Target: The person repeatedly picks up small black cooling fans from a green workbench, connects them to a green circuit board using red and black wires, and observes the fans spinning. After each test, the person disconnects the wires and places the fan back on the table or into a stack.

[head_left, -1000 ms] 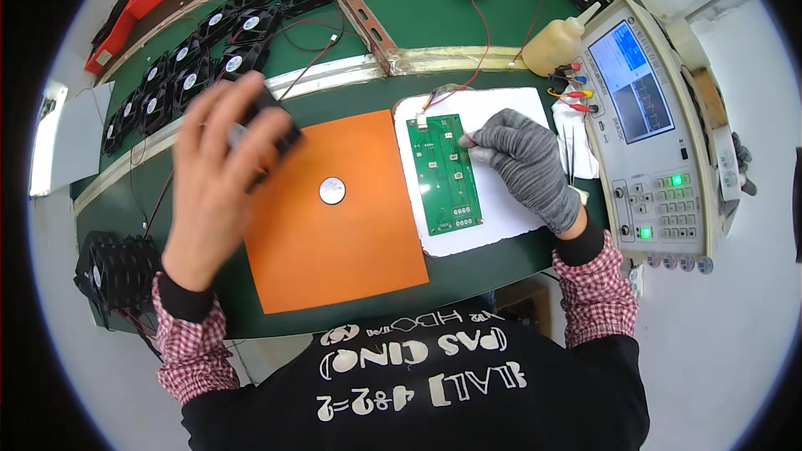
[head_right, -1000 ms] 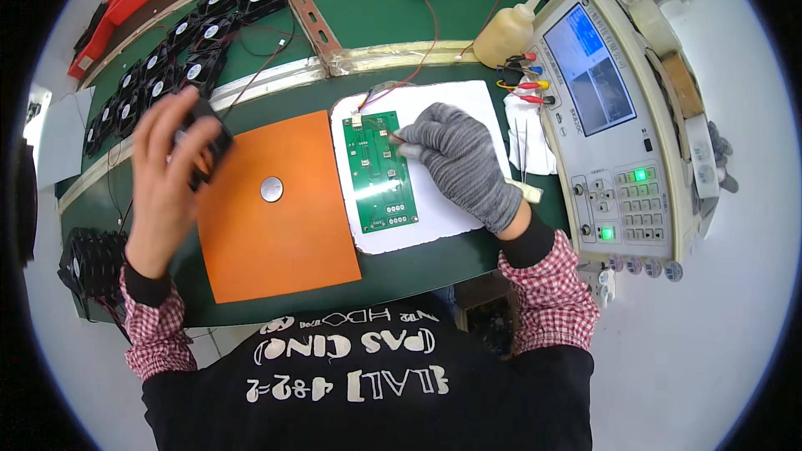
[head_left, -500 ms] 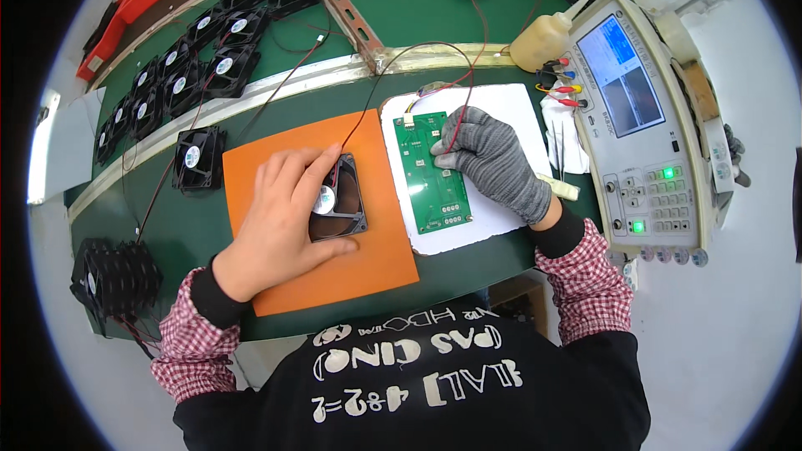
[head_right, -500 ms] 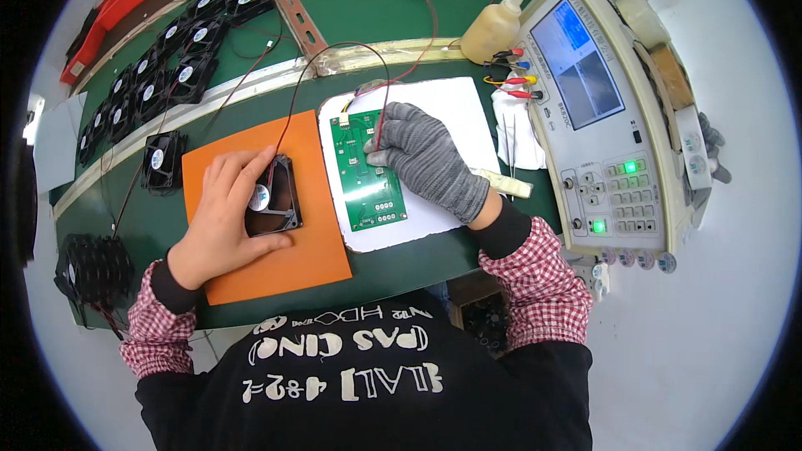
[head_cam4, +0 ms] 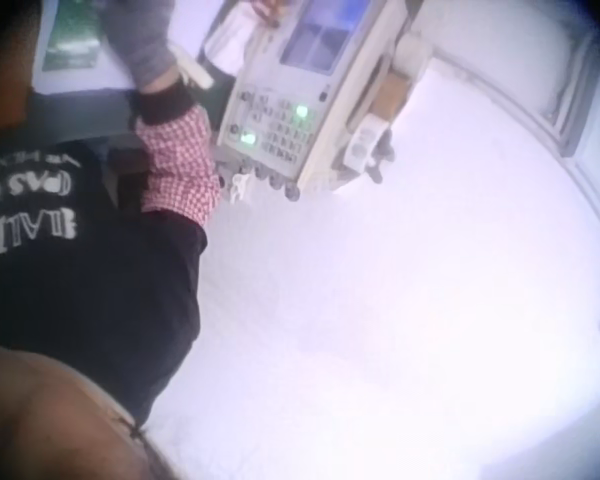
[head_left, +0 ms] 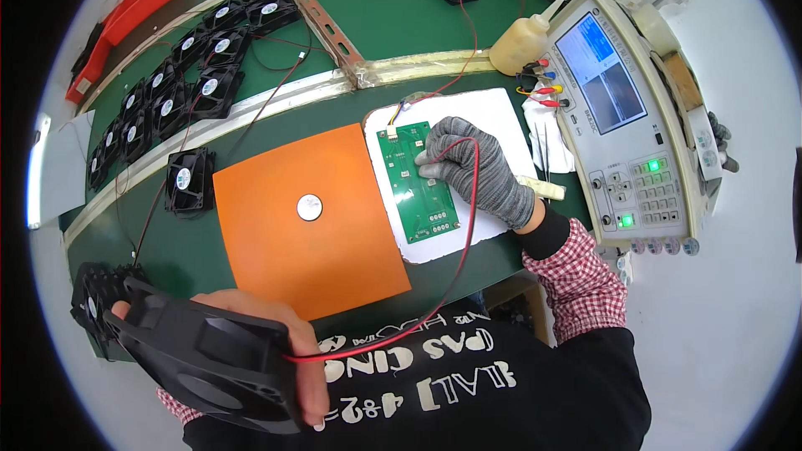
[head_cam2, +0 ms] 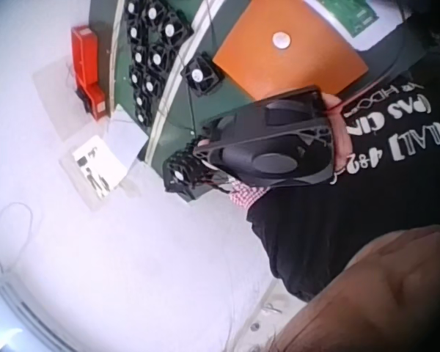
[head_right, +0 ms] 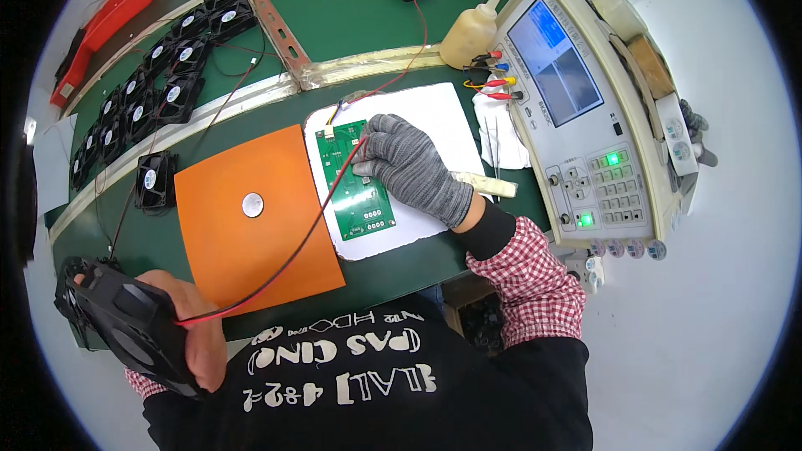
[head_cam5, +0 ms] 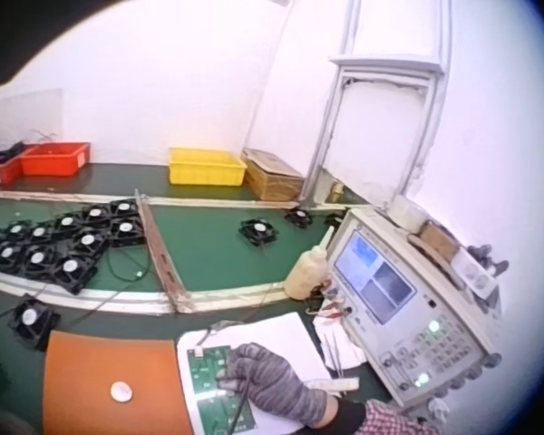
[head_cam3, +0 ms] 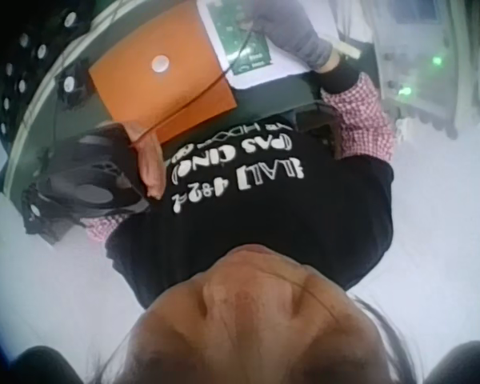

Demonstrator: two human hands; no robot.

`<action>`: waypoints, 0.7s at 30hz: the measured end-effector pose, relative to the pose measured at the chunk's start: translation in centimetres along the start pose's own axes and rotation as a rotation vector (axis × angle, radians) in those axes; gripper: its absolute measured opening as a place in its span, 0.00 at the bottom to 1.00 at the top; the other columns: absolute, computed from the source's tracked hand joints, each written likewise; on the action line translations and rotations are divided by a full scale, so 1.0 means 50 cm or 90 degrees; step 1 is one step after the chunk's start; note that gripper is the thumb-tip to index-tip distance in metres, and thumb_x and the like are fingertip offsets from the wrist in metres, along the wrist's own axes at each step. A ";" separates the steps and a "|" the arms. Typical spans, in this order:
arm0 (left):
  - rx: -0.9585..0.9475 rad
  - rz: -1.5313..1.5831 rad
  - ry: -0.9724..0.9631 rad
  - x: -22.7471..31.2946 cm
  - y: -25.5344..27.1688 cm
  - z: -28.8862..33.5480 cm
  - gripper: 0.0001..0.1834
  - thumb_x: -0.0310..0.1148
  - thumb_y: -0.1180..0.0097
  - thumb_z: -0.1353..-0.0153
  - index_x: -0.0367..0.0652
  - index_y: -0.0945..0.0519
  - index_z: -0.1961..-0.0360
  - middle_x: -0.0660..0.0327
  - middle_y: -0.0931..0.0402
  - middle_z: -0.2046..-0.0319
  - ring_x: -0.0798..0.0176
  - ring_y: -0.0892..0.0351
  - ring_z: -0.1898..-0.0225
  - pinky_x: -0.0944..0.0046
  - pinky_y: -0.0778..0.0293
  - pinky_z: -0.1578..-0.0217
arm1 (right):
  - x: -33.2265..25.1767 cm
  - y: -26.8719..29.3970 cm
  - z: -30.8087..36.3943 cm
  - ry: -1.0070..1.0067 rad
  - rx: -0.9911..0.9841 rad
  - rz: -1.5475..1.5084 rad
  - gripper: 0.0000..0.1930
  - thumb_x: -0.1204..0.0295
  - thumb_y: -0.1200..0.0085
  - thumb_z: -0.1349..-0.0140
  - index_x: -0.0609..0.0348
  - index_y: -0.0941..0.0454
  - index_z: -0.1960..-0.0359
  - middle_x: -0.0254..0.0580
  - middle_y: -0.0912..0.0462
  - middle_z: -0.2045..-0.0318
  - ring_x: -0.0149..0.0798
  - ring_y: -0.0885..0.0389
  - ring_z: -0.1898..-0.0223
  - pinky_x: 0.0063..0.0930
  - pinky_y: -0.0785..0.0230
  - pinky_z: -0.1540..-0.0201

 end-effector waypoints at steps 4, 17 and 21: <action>0.110 -0.607 -0.252 0.045 -0.016 -0.003 0.36 0.53 0.41 0.41 0.35 0.30 0.43 0.44 0.22 0.56 0.50 0.21 0.61 0.56 0.26 0.63 | 0.008 0.006 0.008 0.020 0.007 0.002 0.09 0.74 0.33 0.52 0.60 0.18 0.69 0.43 0.21 0.66 0.45 0.21 0.58 0.35 0.27 0.53; 0.629 -1.490 -0.199 0.122 0.312 -0.233 0.41 0.53 0.37 0.45 0.36 0.33 0.38 0.48 0.29 0.41 0.46 0.34 0.37 0.49 0.38 0.39 | -0.004 0.034 0.013 -0.052 0.137 -0.073 0.08 0.76 0.36 0.45 0.60 0.19 0.64 0.40 0.19 0.68 0.34 0.20 0.65 0.27 0.26 0.60; 0.679 -1.391 0.486 0.114 0.536 -0.138 0.45 0.65 0.36 0.54 0.32 0.24 0.50 0.45 0.22 0.53 0.45 0.27 0.45 0.42 0.35 0.47 | -0.009 0.042 0.010 -0.063 0.166 -0.133 0.14 0.75 0.34 0.45 0.59 0.21 0.57 0.37 0.20 0.67 0.29 0.22 0.67 0.22 0.27 0.61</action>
Point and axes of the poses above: each hand's wrist, its own z-axis away from the middle knuckle, its own y-axis out of the back of the hand, x = y × z, the point moved 8 cm from there along -z, towards the middle knuckle
